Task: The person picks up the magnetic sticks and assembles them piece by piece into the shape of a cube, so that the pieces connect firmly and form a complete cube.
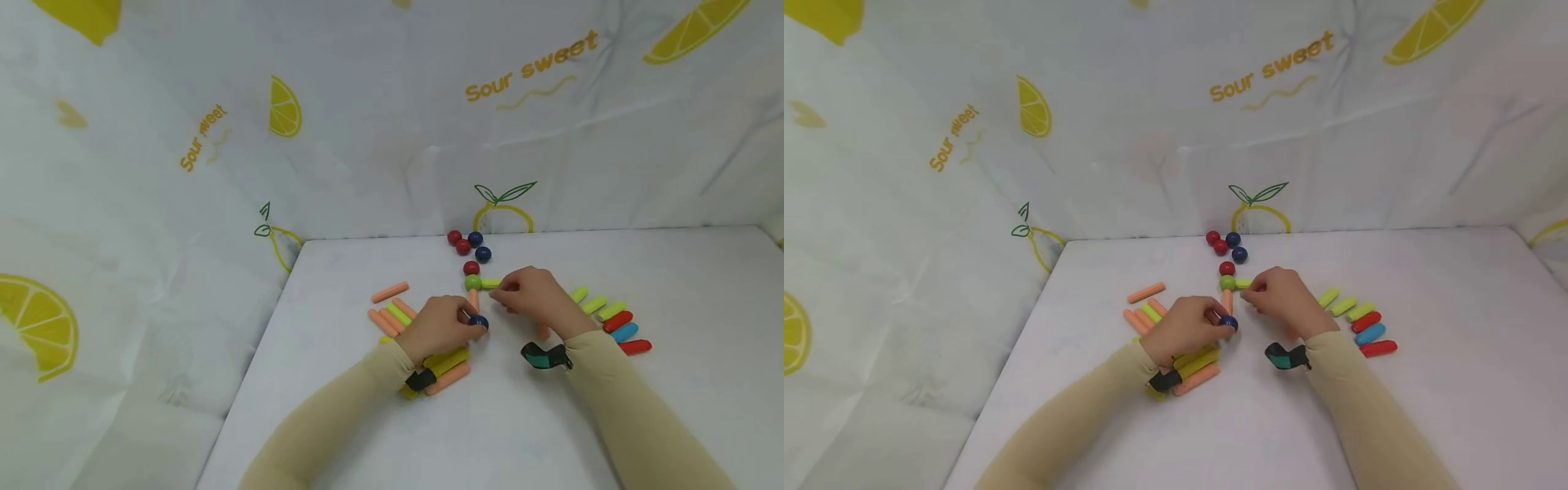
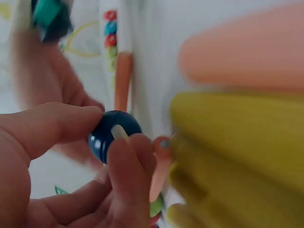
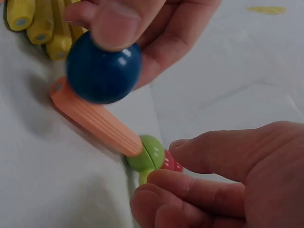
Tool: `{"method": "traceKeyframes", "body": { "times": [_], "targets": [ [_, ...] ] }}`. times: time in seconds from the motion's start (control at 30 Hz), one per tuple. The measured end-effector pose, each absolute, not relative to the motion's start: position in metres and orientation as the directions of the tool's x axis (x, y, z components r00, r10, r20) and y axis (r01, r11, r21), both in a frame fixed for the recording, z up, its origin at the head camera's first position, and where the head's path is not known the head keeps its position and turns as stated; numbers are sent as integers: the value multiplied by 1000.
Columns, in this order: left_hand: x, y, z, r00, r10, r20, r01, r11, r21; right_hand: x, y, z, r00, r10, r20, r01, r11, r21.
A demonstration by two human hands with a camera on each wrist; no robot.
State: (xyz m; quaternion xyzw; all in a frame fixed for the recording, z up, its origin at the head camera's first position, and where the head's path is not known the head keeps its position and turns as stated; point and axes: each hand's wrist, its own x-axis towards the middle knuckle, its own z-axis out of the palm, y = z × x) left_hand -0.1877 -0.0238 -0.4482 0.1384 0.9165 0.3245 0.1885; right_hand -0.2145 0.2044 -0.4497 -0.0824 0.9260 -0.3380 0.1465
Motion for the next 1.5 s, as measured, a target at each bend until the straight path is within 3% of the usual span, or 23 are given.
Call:
{"method": "traceKeyframes", "body": {
  "times": [0.33, 0.67, 0.77, 1.0, 1.27, 1.5],
  "targets": [
    [-166, -22, -462, -908, 393, -147, 240, 773, 587, -221, 157, -468, -913, -225, -340, 42, 778, -627],
    [-166, -23, -458, -931, 305, -199, 137, 799, 585, -228, 155, -456, -901, -203, -384, 69, 806, -588],
    [-166, -23, -456, -927, 293, -235, 107, 806, 582, -233, 162, -445, -915, -207, -346, 45, 801, -597],
    [-165, -22, -458, -917, 266, -297, 53, 820, 571, -274, 180, -442, -971, -218, -102, -119, 803, -585],
    [-160, -21, -458, -920, 293, -260, 63, 767, 639, -304, 189, -469, -964, -224, -144, -126, 859, -496],
    [-171, -10, -443, -924, 333, -189, 135, 746, 652, -271, 198, -446, -961, -252, -116, -153, 830, -536]
  ]
}}
